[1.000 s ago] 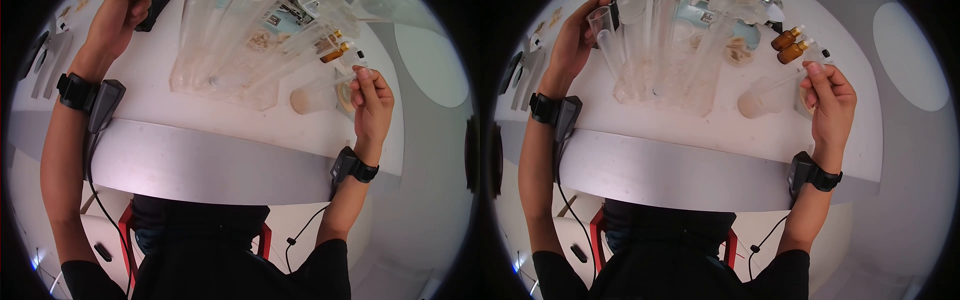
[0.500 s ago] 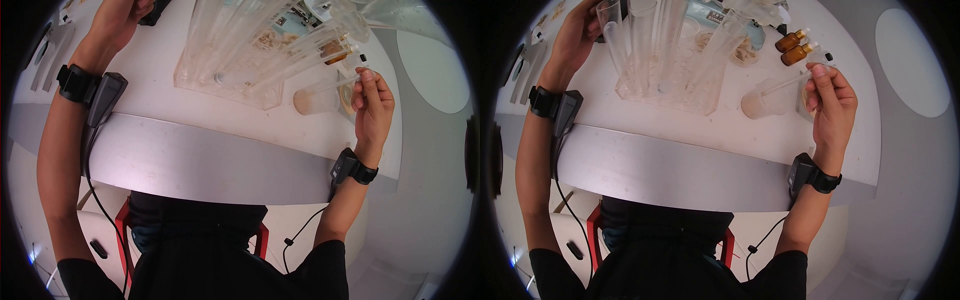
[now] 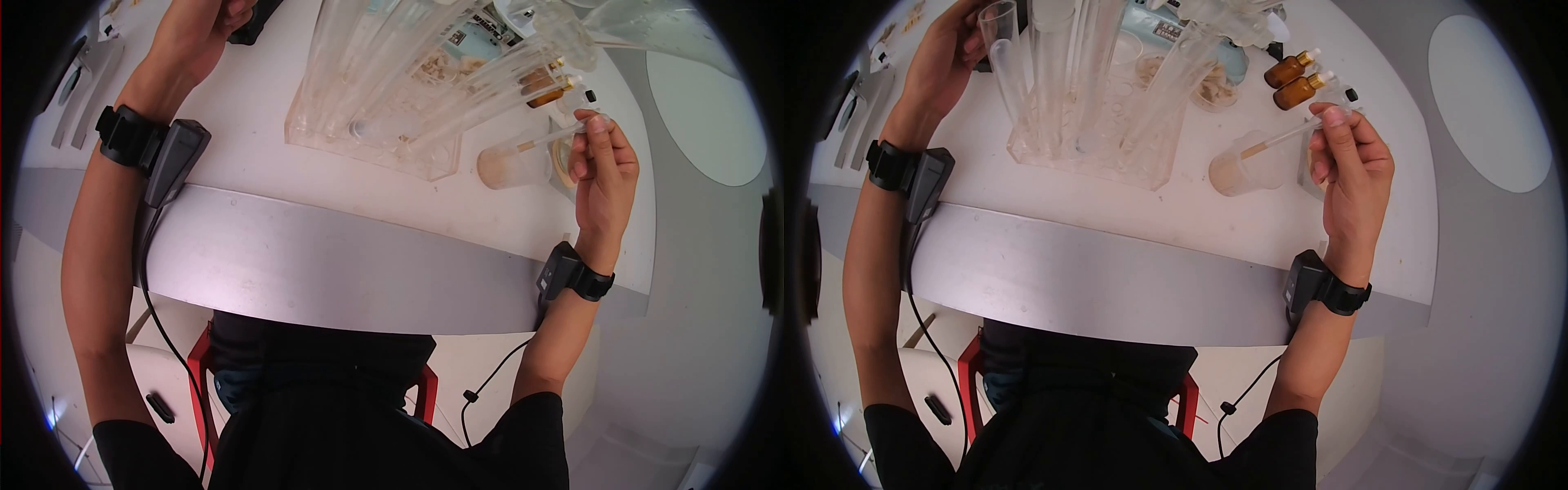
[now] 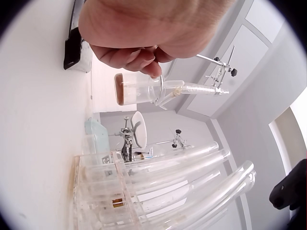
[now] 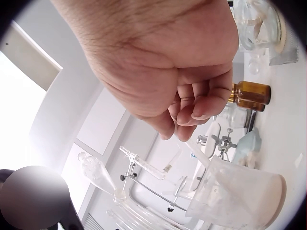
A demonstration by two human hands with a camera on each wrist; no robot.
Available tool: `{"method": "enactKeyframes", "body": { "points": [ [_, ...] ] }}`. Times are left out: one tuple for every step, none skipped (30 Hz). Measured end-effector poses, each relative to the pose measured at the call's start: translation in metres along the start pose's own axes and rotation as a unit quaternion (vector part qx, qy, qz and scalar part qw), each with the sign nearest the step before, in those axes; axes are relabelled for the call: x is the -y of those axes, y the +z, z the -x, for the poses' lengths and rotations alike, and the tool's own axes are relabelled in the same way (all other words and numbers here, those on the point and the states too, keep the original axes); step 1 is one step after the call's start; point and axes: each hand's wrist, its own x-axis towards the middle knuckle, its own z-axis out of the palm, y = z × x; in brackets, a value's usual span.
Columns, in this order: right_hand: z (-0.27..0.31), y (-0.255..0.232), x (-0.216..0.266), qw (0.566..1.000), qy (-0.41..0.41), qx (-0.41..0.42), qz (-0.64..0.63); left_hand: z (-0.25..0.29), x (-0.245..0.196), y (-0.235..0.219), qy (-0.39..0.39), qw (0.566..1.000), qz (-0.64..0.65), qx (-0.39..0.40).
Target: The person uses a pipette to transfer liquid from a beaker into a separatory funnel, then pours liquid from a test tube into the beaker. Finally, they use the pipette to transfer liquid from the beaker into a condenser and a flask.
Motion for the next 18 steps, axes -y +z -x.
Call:
{"method": "enactKeyframes", "body": {
  "points": [
    [0.0002,0.0000,0.0003,1.000,0.000,0.000,0.000,-0.0001,0.0000,0.0000,0.000,1.000,0.000,0.002],
    [0.0002,-0.0001,0.0004,1.000,-0.001,0.002,-0.001,-0.0001,-0.0003,0.0004,0.000,1.000,0.000,0.002],
    [0.0004,-0.0001,0.0006,1.000,-0.001,0.005,-0.003,0.0003,-0.0005,0.0008,0.003,1.000,-0.005,-0.001],
    [0.0007,0.0002,0.0010,1.000,-0.001,0.005,-0.003,0.0006,-0.0008,0.0011,0.005,1.000,-0.009,-0.003],
    [0.0011,0.0004,0.0013,1.000,0.001,0.004,-0.003,0.0010,-0.0012,0.0013,0.005,1.000,-0.009,-0.003],
    [0.0014,0.0005,0.0015,1.000,0.004,0.002,-0.003,0.0015,-0.0016,0.0015,0.002,1.000,-0.009,-0.006],
    [0.0013,0.0003,0.0014,1.000,0.003,0.002,-0.003,0.0016,-0.0020,0.0018,-0.001,1.000,-0.009,-0.010],
    [0.0015,0.0002,0.0012,1.000,0.002,0.004,-0.004,0.0015,-0.0020,0.0018,0.000,1.000,-0.010,-0.009],
    [0.0015,0.0000,0.0010,1.000,0.001,0.006,-0.005,0.0015,-0.0018,0.0016,-0.001,1.000,-0.007,-0.008],
    [0.0015,-0.0002,0.0007,1.000,0.000,0.005,-0.005,0.0014,-0.0016,0.0017,-0.001,1.000,-0.004,-0.006],
    [0.0015,-0.0004,0.0002,1.000,0.000,0.006,-0.005,0.0016,-0.0017,0.0019,-0.001,1.000,-0.004,-0.006],
    [0.0015,-0.0006,-0.0002,1.000,-0.001,0.007,-0.006,0.0020,-0.0017,0.0021,0.001,1.000,-0.007,-0.007],
    [0.0014,-0.0007,-0.0005,1.000,-0.001,0.007,-0.006,0.0022,-0.0017,0.0023,0.003,1.000,-0.009,-0.008],
    [0.0012,-0.0009,-0.0009,1.000,-0.001,0.006,-0.005,0.0022,-0.0017,0.0024,0.003,1.000,-0.010,-0.007],
    [0.0013,-0.0010,-0.0009,1.000,-0.002,0.005,-0.003,0.0021,-0.0016,0.0025,0.001,1.000,-0.008,-0.009],
    [0.0015,-0.0009,-0.0007,1.000,-0.002,0.004,-0.003,0.0020,-0.0016,0.0026,0.000,1.000,-0.006,-0.011],
    [0.0018,-0.0006,-0.0003,1.000,-0.003,0.005,-0.002,0.0019,-0.0018,0.0026,0.000,1.000,-0.007,-0.011],
    [0.0020,-0.0003,0.0000,1.000,-0.003,0.005,0.000,0.0018,-0.0020,0.0023,-0.002,1.000,-0.004,-0.012]
  ]
}}
